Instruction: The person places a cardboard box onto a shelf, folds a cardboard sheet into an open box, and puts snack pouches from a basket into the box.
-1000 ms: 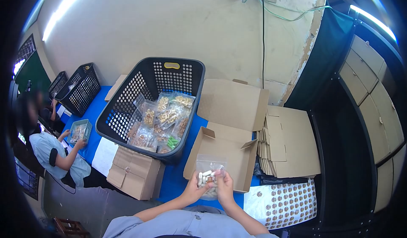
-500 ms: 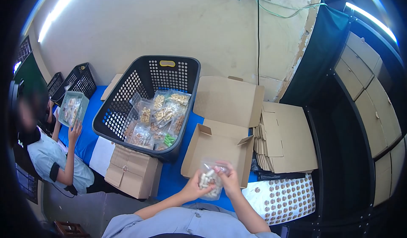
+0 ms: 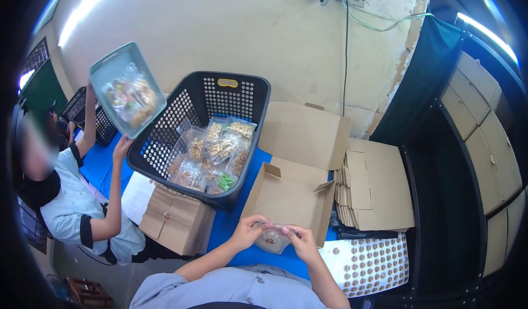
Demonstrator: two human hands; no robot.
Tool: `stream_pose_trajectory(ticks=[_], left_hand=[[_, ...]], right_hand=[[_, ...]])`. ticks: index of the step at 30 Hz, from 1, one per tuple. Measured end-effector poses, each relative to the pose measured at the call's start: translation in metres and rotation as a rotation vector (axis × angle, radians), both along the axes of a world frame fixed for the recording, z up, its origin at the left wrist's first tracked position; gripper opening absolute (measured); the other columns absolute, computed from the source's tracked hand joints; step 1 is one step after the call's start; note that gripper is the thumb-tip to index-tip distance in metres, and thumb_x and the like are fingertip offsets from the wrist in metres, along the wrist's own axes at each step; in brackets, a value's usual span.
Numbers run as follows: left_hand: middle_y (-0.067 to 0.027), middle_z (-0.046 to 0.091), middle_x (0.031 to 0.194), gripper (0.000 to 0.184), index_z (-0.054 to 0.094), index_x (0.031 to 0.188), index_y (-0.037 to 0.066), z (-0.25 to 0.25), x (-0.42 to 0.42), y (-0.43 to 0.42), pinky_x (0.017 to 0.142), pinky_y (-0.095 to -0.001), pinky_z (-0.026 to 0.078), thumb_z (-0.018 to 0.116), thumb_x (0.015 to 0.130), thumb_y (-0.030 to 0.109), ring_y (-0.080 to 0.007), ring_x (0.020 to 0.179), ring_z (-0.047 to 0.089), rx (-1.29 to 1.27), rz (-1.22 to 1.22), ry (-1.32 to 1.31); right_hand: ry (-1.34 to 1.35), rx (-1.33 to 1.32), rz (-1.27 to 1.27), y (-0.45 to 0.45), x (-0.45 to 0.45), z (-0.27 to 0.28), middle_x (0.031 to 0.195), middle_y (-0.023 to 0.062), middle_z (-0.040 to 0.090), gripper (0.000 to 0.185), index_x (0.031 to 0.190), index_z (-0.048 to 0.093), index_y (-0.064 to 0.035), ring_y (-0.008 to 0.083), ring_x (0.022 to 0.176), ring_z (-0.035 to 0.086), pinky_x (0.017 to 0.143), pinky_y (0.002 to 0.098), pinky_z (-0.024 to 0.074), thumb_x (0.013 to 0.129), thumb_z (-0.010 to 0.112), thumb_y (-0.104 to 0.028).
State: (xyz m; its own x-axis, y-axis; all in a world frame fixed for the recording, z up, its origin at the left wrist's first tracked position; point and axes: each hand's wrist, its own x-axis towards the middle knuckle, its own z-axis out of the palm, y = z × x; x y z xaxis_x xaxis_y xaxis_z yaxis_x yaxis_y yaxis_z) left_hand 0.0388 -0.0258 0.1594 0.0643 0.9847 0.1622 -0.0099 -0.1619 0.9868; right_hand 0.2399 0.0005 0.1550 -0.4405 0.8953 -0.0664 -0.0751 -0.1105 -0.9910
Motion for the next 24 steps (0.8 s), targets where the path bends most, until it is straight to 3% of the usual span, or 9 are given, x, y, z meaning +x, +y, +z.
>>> stream_pose_trajectory(ticks=[10,13,15,16,19,20,21,23,24], left_hand=[[-0.0076,0.067,0.102,0.030,0.062,0.113,-0.001,-0.011,-0.013,0.001,0.088,-0.0263,0.045,0.054,0.098,0.024,-0.0116,0.096,0.059,-0.176,-0.128,-0.183],[-0.0099,0.062,0.114,0.036,0.056,0.124,0.001,-0.013,-0.012,0.001,0.095,-0.0292,0.043,0.053,0.098,0.026,-0.0150,0.106,0.057,-0.008,0.165,-0.087],[-0.0138,0.053,0.128,0.047,0.048,0.134,0.003,-0.008,-0.013,-0.005,0.101,-0.0330,0.040,0.056,0.096,0.029,-0.0205,0.120,0.051,0.015,-0.060,0.060],[-0.0168,0.043,0.139,0.055,0.043,0.137,0.002,0.001,-0.006,-0.009,0.105,-0.0360,0.036,0.059,0.094,0.032,-0.0242,0.130,0.042,0.085,-0.071,0.108],[-0.0171,0.031,0.148,0.063,0.037,0.141,0.003,-0.008,0.014,-0.014,0.107,-0.0381,0.034,0.060,0.093,0.034,-0.0266,0.136,0.034,0.177,-0.038,0.119],[-0.0172,0.044,0.141,0.055,0.044,0.138,0.001,-0.007,0.018,-0.016,0.101,-0.0364,0.040,0.059,0.094,0.031,-0.0237,0.125,0.047,0.178,0.058,0.097],[-0.0172,0.044,0.141,0.055,0.044,0.138,0.001,-0.008,0.016,-0.015,0.101,-0.0364,0.040,0.059,0.094,0.031,-0.0237,0.125,0.047,0.180,0.060,0.096],[-0.0140,0.062,0.119,0.042,0.056,0.128,0.001,-0.009,0.009,-0.012,0.090,-0.0311,0.047,0.058,0.096,0.027,-0.0169,0.106,0.059,-0.109,-0.032,-0.076],[-0.0140,0.062,0.119,0.042,0.056,0.128,0.001,-0.008,0.009,-0.012,0.090,-0.0311,0.047,0.058,0.096,0.027,-0.0169,0.106,0.059,-0.111,-0.032,-0.076]], right_hand=[[-0.044,0.061,0.013,-0.002,0.000,0.022,0.093,0.0046,0.067,0.035,0.116,0.064,0.0028,0.0114,0.088,0.059,0.085,0.0254,0.0450,0.099,0.051,-0.026],[-0.135,0.233,-0.195,0.002,-0.007,0.026,0.095,0.0090,0.066,0.031,0.117,0.064,-0.0003,0.0158,0.092,0.060,0.087,0.0282,0.0447,0.099,0.051,-0.021],[-0.202,0.350,-0.146,-0.001,-0.013,0.026,0.102,0.0114,0.063,0.031,0.122,0.062,-0.0024,0.0187,0.098,0.058,0.089,0.0298,0.0447,0.097,0.054,-0.019],[-0.268,0.465,-0.098,-0.004,-0.017,0.026,0.108,0.0138,0.060,0.034,0.126,0.060,-0.0046,0.0216,0.104,0.057,0.090,0.0314,0.0447,0.094,0.056,-0.017],[-0.286,0.538,-0.028,-0.011,-0.034,0.034,0.122,0.0149,0.052,0.049,0.136,0.051,-0.0094,0.0256,0.115,0.050,0.093,0.0343,0.0435,0.089,0.062,-0.013],[-0.401,0.644,-0.006,-0.006,-0.031,0.027,0.126,0.0148,0.046,0.057,0.138,0.047,-0.0085,0.0276,0.118,0.046,0.096,0.0373,0.0412,0.084,0.066,-0.012],[-0.402,0.645,-0.004,-0.008,-0.033,0.028,0.126,0.0148,0.046,0.057,0.138,0.047,-0.0085,0.0276,0.118,0.046,0.096,0.0373,0.0412,0.084,0.066,-0.012],[-0.369,0.553,-0.377,-0.014,-0.043,0.039,0.124,0.0142,0.047,0.054,0.131,0.052,-0.0066,0.0268,0.116,0.046,0.098,0.0392,0.0388,0.081,0.070,-0.011],[-0.370,0.551,-0.377,-0.013,-0.043,0.038,0.124,0.0142,0.047,0.054,0.131,0.052,-0.0066,0.0268,0.116,0.046,0.098,0.0392,0.0388,0.081,0.070,-0.011]])
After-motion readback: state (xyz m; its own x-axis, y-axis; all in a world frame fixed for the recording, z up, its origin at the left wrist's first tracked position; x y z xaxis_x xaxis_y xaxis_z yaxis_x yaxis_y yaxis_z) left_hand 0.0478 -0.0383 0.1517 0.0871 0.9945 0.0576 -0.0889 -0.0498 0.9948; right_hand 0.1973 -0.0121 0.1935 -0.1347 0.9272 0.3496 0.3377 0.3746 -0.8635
